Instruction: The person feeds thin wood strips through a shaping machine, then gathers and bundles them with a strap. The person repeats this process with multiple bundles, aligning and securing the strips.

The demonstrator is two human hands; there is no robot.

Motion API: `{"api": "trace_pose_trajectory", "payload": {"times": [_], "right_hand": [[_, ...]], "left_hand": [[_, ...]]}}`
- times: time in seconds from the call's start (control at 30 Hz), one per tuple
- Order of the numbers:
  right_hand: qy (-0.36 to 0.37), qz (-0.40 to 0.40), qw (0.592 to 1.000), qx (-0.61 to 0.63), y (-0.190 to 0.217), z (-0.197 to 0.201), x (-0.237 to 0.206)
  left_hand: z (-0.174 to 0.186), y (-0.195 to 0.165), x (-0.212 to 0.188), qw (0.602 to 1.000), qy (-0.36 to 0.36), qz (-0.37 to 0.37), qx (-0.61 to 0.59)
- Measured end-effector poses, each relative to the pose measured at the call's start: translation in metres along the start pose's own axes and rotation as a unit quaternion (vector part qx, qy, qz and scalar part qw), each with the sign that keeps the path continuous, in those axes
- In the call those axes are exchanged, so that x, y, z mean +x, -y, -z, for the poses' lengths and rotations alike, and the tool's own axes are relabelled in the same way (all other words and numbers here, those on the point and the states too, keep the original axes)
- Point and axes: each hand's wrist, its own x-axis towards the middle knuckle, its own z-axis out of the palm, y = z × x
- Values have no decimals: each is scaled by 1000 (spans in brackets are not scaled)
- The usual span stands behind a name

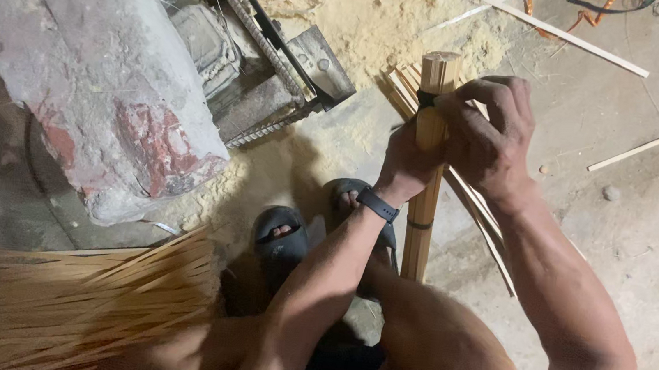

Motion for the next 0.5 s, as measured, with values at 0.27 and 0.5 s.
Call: {"api": "trace_pose_trajectory", "payload": {"times": [0.27, 0.5], "right_hand": [[-183, -506, 643, 545, -53, -21, 15], [-77, -534, 683, 491, -125, -26, 63]], "left_hand": [[-15, -5, -4, 992, 61, 84, -65], [-25, -7, -8, 995, 56, 32, -75]]}}
